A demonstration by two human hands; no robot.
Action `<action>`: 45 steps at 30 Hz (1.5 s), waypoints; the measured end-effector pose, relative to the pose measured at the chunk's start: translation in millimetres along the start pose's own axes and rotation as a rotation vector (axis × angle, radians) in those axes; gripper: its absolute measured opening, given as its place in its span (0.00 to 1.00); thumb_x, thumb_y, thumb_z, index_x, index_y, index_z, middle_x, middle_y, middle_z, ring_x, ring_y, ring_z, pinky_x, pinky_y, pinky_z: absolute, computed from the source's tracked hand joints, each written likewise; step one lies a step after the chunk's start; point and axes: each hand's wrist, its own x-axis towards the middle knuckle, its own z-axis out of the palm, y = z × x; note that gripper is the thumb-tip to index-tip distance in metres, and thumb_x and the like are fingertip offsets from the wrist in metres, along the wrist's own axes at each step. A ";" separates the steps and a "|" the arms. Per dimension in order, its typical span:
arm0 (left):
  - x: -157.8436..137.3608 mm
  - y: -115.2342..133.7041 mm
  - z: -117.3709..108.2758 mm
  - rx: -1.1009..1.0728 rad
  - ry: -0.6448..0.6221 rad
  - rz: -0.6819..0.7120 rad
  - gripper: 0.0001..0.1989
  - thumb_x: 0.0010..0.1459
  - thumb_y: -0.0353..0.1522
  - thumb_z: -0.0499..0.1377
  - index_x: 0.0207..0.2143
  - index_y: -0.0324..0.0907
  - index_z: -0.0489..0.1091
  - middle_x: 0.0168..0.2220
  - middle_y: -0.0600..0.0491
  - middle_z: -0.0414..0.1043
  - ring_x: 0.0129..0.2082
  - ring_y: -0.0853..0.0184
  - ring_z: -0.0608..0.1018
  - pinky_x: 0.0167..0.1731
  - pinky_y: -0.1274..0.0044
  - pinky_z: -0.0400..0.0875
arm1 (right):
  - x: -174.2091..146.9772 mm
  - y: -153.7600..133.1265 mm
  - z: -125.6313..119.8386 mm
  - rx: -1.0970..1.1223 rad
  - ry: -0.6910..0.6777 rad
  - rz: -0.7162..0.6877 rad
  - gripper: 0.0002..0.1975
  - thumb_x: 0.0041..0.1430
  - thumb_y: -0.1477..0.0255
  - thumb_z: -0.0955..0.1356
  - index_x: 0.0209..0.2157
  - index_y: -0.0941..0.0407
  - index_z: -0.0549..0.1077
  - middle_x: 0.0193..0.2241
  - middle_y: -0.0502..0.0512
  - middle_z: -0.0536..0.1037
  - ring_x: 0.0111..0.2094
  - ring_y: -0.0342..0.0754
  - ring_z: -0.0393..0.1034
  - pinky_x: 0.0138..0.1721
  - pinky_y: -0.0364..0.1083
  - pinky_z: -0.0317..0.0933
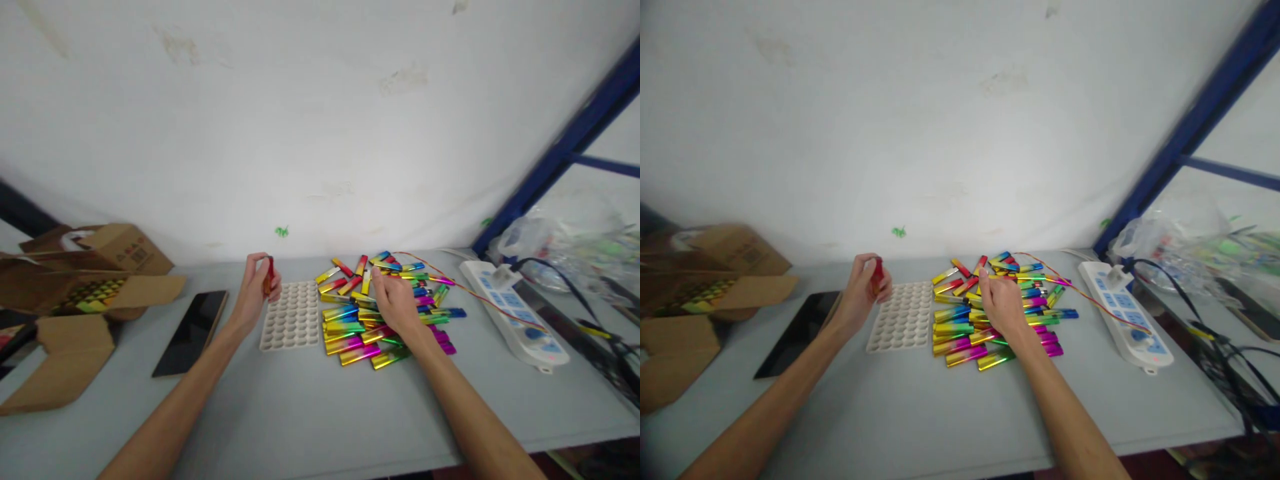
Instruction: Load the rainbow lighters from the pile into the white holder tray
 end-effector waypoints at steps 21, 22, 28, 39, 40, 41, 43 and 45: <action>-23.1 -13.7 -7.9 -0.183 0.034 -0.170 0.24 0.61 0.50 0.55 0.21 0.43 0.58 0.18 0.61 0.47 0.15 0.76 0.49 0.15 0.83 0.44 | -16.2 -34.3 19.5 -0.021 -0.194 -0.156 0.33 0.78 0.59 0.51 0.20 0.53 0.65 0.16 0.52 0.68 0.18 0.44 0.60 0.27 0.47 0.48; -22.3 -14.3 -8.6 -0.194 0.039 -0.156 0.26 0.61 0.52 0.56 0.22 0.43 0.59 0.18 0.62 0.48 0.15 0.76 0.50 0.15 0.83 0.45 | -16.9 -39.3 22.4 -0.031 -0.222 -0.179 0.32 0.79 0.61 0.50 0.22 0.54 0.69 0.18 0.53 0.71 0.20 0.45 0.64 0.28 0.47 0.51; -8.7 -26.6 -23.4 -0.162 0.099 0.048 0.22 0.65 0.54 0.57 0.35 0.44 0.64 0.22 0.60 0.65 0.19 0.72 0.66 0.22 0.79 0.65 | -21.2 -63.3 43.0 0.023 -0.345 -0.458 0.18 0.77 0.69 0.58 0.58 0.57 0.72 0.51 0.63 0.79 0.53 0.54 0.73 0.55 0.51 0.66; 2.9 -38.9 -44.8 0.341 0.195 0.241 0.21 0.58 0.46 0.68 0.45 0.39 0.79 0.44 0.47 0.82 0.46 0.60 0.81 0.53 0.69 0.74 | -35.2 -69.5 42.5 0.067 -0.425 -0.558 0.24 0.74 0.57 0.63 0.61 0.58 0.73 0.64 0.63 0.73 0.68 0.58 0.64 0.71 0.62 0.55; 3.1 -39.7 -47.4 0.362 0.181 0.232 0.21 0.58 0.46 0.69 0.45 0.39 0.79 0.44 0.46 0.82 0.46 0.59 0.82 0.54 0.68 0.74 | -36.2 -69.9 42.6 0.067 -0.439 -0.556 0.27 0.73 0.55 0.63 0.62 0.58 0.72 0.65 0.63 0.72 0.68 0.58 0.63 0.71 0.63 0.53; 3.3 -40.5 -50.2 0.392 0.159 0.219 0.22 0.58 0.46 0.69 0.46 0.39 0.79 0.44 0.46 0.83 0.45 0.58 0.82 0.53 0.68 0.74 | -37.3 -70.1 43.1 0.068 -0.448 -0.554 0.29 0.72 0.53 0.64 0.63 0.58 0.72 0.65 0.64 0.72 0.69 0.58 0.62 0.72 0.63 0.53; 3.4 -41.7 -55.5 0.482 0.090 0.199 0.21 0.60 0.46 0.67 0.46 0.40 0.79 0.44 0.47 0.83 0.45 0.58 0.83 0.51 0.69 0.76 | -39.3 -69.5 44.9 0.070 -0.463 -0.551 0.31 0.70 0.51 0.65 0.64 0.59 0.71 0.65 0.65 0.72 0.69 0.59 0.62 0.72 0.62 0.53; 3.2 -41.6 -59.8 0.572 0.015 0.193 0.19 0.62 0.47 0.65 0.46 0.42 0.78 0.44 0.48 0.83 0.46 0.58 0.83 0.48 0.70 0.77 | -40.4 -68.2 47.0 0.065 -0.476 -0.551 0.31 0.70 0.53 0.67 0.64 0.59 0.71 0.65 0.66 0.72 0.69 0.58 0.62 0.72 0.60 0.53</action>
